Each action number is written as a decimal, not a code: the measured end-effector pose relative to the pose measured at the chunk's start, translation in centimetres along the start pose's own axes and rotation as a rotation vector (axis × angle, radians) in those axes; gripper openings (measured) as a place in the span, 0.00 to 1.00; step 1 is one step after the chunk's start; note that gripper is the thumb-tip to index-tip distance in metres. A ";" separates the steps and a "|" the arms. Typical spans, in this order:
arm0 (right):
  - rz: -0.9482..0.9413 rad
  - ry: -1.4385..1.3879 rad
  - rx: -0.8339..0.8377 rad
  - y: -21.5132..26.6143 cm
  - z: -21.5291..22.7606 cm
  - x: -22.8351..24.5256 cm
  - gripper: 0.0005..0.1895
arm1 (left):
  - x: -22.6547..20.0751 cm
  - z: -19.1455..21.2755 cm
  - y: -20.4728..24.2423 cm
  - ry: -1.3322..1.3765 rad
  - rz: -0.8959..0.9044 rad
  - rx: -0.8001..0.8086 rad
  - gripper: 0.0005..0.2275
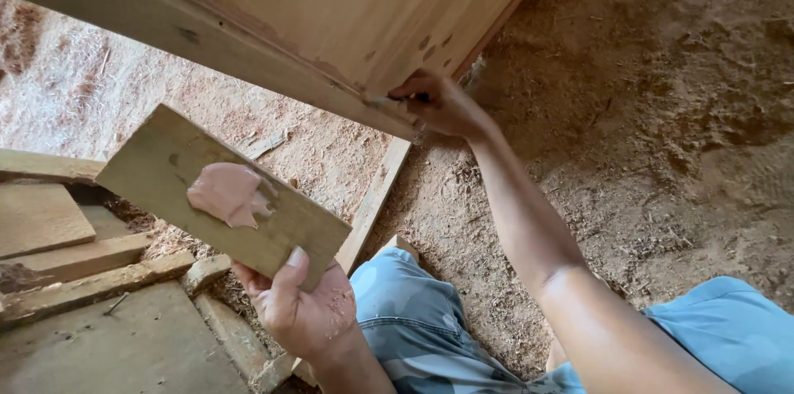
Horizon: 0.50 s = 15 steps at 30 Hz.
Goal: Applying wood filler to the joints of a wooden cabinet using a putty knife.
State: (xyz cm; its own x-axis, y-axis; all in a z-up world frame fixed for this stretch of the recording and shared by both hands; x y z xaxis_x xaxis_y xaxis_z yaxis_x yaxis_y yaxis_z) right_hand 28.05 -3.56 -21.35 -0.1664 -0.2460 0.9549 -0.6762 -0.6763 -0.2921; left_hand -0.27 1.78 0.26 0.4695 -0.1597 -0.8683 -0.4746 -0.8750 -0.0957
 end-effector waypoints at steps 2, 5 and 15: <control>-0.058 -0.062 0.031 0.7 0.0 0.3 0.17 | 0.0 0.0 0.0 0.036 0.002 0.011 0.31; -0.167 -0.370 0.094 1.6 0.8 1.1 0.16 | 0.2 0.8 -0.4 0.092 -0.003 0.033 0.31; -0.107 -0.844 -0.226 3.2 -1.6 -1.3 0.16 | -0.6 0.0 -0.9 0.113 0.004 0.030 0.32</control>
State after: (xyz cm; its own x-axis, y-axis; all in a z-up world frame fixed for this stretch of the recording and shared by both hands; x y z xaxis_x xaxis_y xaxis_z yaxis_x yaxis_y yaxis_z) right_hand 24.94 -4.32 -23.43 0.4318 -0.6802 0.5924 -0.7982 -0.5940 -0.1002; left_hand -0.12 2.69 0.82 0.5479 -0.2154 -0.8083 -0.4979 -0.8605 -0.1082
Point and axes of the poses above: each hand's wrist, its own y-axis away from the middle knuckle, its own z-axis out of the back of the hand, x = y × z, the point moved 2 cm from there along -y, towards the middle knuckle, and after that the axes turned 5 degrees about -y, right-handed, at the moved point
